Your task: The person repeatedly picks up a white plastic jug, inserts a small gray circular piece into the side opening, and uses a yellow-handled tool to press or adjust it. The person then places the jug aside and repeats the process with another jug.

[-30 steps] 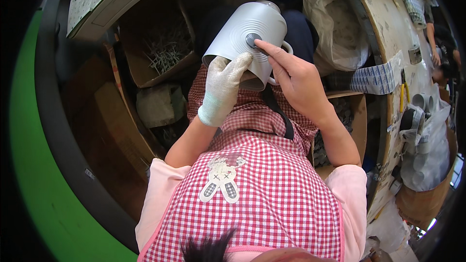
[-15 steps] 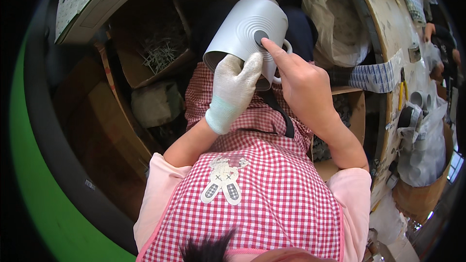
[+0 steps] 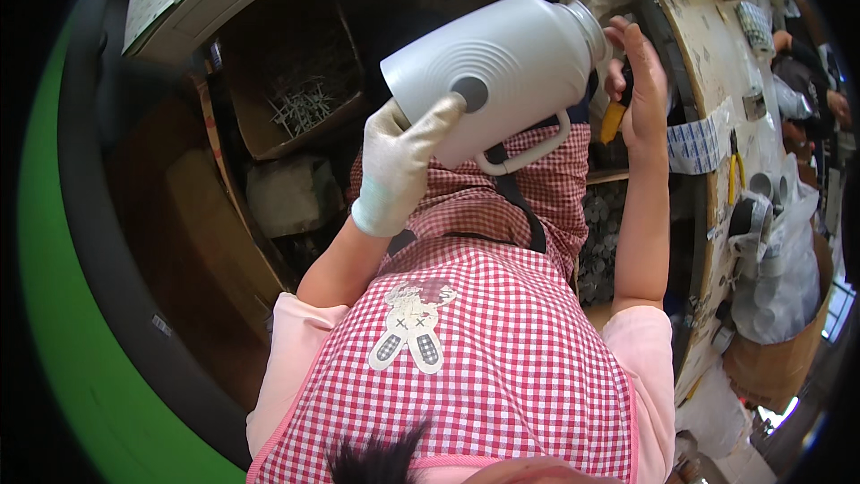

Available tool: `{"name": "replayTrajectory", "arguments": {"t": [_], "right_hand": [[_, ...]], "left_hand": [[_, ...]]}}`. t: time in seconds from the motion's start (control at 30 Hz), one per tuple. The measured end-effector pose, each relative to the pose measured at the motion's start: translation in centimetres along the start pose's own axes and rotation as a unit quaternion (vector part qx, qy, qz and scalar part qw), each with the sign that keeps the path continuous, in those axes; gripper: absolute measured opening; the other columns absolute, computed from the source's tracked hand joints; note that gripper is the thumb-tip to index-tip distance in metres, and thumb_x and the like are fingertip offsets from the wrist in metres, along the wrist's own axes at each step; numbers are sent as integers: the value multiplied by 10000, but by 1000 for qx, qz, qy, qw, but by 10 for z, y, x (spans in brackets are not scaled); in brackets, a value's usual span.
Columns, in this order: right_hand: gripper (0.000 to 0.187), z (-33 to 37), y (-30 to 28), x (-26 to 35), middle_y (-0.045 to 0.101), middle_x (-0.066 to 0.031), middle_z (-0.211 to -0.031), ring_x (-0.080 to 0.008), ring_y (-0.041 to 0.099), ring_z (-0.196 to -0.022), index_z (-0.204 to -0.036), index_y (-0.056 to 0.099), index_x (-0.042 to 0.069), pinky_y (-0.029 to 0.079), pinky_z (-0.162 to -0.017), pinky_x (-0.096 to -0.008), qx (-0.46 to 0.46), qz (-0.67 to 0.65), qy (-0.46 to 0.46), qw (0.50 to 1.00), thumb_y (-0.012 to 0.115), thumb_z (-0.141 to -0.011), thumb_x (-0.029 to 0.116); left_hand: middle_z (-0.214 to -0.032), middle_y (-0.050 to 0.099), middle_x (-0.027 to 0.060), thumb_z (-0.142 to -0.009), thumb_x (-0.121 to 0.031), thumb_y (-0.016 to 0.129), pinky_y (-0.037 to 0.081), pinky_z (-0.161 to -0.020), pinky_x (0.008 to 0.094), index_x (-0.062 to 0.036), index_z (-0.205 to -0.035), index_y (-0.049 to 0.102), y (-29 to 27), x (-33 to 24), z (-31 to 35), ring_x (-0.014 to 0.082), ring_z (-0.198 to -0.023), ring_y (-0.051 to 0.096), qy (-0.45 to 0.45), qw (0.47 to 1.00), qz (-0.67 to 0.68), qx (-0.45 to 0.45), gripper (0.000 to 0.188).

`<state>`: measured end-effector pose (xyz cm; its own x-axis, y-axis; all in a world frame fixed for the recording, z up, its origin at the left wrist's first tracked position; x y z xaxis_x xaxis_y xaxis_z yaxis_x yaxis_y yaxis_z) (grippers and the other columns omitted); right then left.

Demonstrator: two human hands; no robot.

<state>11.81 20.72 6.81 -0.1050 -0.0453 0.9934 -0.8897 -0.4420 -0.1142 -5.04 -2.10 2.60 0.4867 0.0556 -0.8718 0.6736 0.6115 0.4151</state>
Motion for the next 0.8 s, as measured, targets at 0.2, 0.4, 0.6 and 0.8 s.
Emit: {"name": "replayTrajectory", "arguments": {"t": [0.2,0.4,0.6,0.8], "right_hand": [[796,-1,3,-47,670,-52,-979,-76,603,-763,-1290,645,-11,516,-730,-232,74,-31,52,995,792,-845,632],[746,8,12,-7,699,-111,-1178,-204,655,-1097,-1283,676,-1,496,-1015,-384,-22,106,-108,988,846,-820,559],[706,-22,-26,-15,609,35,-799,-3,493,-592,-1174,691,32,369,-518,-161,25,-132,40,990,833,-806,618],[728,-85,-77,-15,686,-63,-915,-188,659,-832,-1145,695,19,540,-774,-336,1,174,-74,982,724,-869,693]], "left_hand": [[-1066,736,108,-953,-245,775,533,-913,336,48,-1197,671,-9,8,-3,172,-958,683,55,997,-42,-25,396],[-1017,709,36,-959,-268,782,499,-895,285,9,-1104,698,-16,30,-40,107,-927,624,52,996,-34,-64,323],[-1339,640,164,-1083,-351,496,514,-1015,397,21,-1409,552,-28,2,-68,236,-1193,631,178,983,29,-17,497],[-1528,513,114,-937,-160,766,388,-1171,412,0,-1546,404,-39,36,-88,259,-1386,485,208,916,-261,222,726]]}}
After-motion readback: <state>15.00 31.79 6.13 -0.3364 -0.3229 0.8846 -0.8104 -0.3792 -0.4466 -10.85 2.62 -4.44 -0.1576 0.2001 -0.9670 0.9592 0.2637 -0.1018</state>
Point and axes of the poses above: each hand's wrist, its own z-axis away from the middle knuckle, its own y-axis out of the palm, x = y × z, the point moved 4 cm from there along -z, towards the middle knuckle
